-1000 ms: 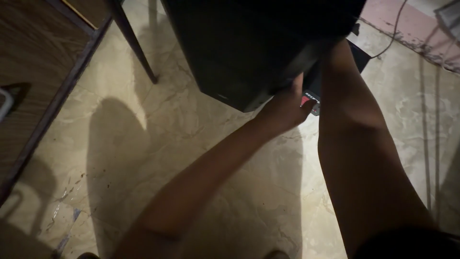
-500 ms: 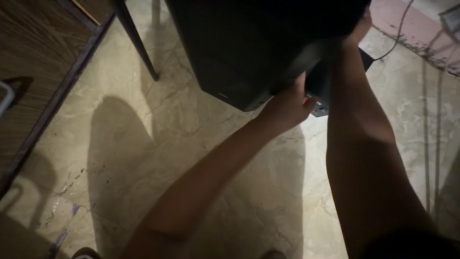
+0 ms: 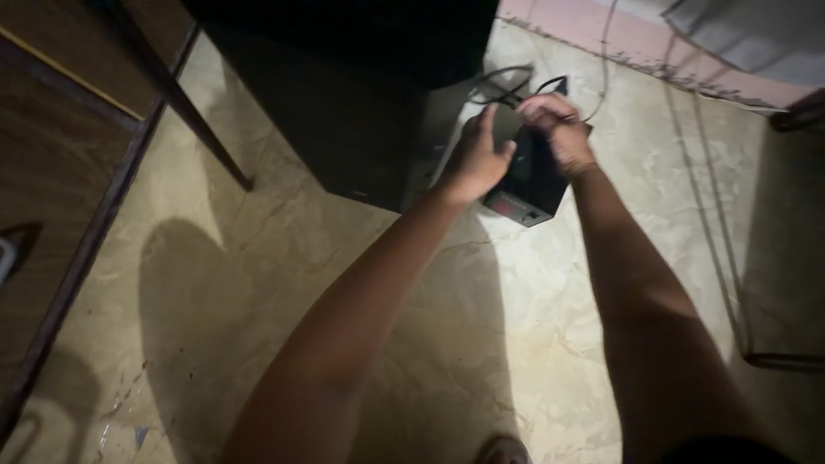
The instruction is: The person wipes a desk surface with a cloth, plugs in a power cable, moves a computer tower under the desk, and connects cables to the back of the tower. The person then adjusts the monitor and plugs in a power strip. Finally, the person picks up a controller and walks back to the desk.
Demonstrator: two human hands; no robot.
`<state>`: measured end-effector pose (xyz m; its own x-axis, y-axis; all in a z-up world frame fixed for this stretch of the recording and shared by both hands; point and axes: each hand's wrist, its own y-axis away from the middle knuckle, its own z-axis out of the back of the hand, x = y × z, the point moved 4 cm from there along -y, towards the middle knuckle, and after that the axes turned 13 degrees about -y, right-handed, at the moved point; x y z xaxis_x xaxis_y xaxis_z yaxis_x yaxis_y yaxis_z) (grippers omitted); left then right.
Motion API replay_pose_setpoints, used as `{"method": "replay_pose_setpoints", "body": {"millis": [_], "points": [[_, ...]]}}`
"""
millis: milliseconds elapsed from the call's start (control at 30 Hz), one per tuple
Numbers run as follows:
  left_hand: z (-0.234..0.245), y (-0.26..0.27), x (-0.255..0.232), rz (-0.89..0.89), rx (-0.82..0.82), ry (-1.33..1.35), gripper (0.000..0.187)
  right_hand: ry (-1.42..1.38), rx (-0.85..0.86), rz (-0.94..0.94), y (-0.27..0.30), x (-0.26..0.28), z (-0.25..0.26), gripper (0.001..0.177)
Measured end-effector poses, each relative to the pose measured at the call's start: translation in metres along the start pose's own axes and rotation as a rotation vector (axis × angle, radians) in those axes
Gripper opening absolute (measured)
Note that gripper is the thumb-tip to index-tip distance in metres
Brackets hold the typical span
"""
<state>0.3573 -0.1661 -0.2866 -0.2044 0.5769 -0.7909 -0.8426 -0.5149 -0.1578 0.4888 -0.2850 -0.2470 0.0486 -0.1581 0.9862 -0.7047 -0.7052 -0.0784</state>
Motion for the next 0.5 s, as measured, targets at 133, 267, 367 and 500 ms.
{"method": "replay_pose_setpoints", "body": {"millis": [133,267,367,500], "points": [[-0.033,-0.02,0.043,0.285,0.023,0.219,0.1,-0.009,-0.057,0.029,0.012,-0.015,-0.004,0.014],[-0.071,-0.035,0.067,0.594,0.319,0.871,0.099,-0.05,-0.113,0.01,0.025,-0.032,-0.002,0.011],[-0.09,-0.056,0.067,0.587,0.235,1.283,0.091,-0.096,-0.118,-0.024,0.031,-0.037,-0.013,0.011],[-0.092,-0.066,0.08,0.669,-0.05,1.227,0.059,0.206,0.132,0.114,0.052,0.0,-0.043,0.029]]}}
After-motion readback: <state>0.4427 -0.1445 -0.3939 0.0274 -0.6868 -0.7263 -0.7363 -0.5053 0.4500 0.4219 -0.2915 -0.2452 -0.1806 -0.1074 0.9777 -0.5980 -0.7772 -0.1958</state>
